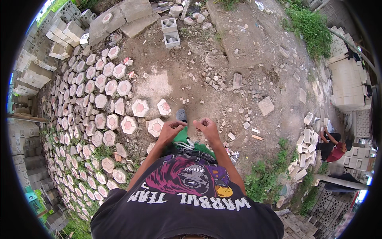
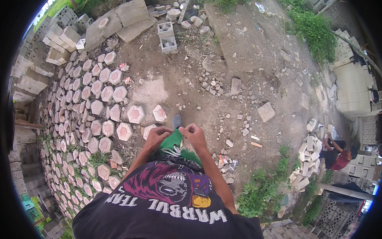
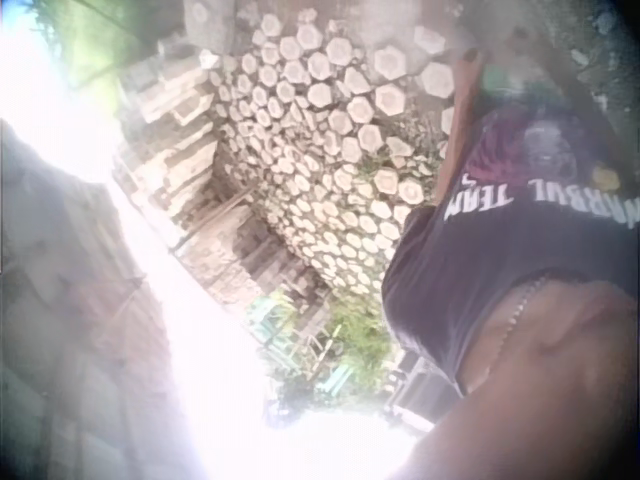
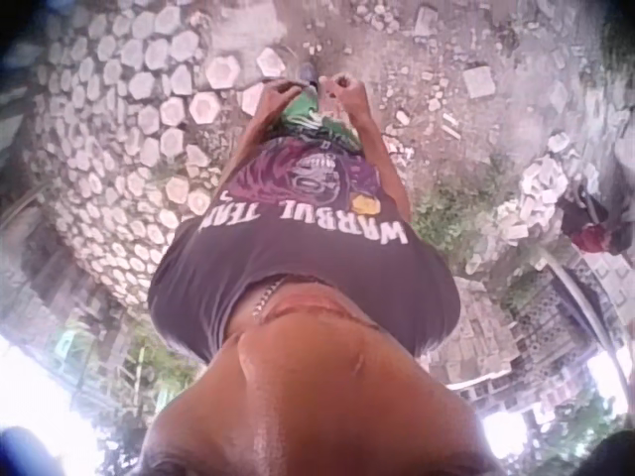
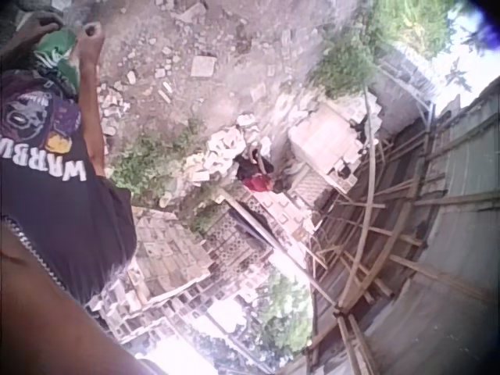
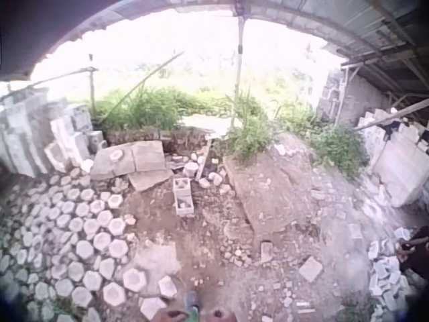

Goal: The person picks up hollow concrete blocks from the ground and places them into a stack. They walk back and forth between the pickup area and the stack, repeating the process of lifting and placing the blocks.

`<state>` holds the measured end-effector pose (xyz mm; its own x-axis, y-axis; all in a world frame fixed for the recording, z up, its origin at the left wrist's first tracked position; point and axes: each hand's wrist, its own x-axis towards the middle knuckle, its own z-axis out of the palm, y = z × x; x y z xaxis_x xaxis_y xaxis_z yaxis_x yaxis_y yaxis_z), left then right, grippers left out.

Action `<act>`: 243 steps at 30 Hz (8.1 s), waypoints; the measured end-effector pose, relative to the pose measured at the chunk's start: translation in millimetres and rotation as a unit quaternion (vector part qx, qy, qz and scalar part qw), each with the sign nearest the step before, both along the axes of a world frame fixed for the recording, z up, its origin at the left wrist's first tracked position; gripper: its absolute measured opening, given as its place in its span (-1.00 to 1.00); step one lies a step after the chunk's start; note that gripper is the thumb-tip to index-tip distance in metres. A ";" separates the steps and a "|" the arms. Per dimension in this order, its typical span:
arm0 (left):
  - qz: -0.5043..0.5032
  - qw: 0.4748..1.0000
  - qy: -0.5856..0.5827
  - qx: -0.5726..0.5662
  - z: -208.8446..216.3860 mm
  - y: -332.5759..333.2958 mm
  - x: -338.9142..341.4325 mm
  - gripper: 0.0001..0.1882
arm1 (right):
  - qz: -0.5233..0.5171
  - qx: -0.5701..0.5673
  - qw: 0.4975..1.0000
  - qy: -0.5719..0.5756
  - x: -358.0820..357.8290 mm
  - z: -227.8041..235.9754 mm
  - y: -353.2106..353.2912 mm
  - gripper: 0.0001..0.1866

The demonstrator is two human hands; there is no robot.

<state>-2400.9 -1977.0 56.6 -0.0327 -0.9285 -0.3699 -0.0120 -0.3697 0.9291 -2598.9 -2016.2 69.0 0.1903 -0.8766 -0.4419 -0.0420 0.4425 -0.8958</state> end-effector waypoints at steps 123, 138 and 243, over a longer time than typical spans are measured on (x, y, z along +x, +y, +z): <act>0.296 0.817 -0.276 0.412 -509.5 -976.9 318.5 -0.41 | 0.114 0.258 0.947 0.152 364.2 -556.5 -1119.6 -0.43; 0.536 0.746 -0.232 0.320 8.4 -919.3 262.8 -0.47 | 0.213 0.481 0.828 -0.194 408.9 -147.5 -1118.5 -0.13; 0.912 0.231 0.292 -0.175 -39.8 -94.5 1289.2 -0.60 | 0.875 0.277 0.313 0.242 1712.7 -14.2 -197.5 -0.52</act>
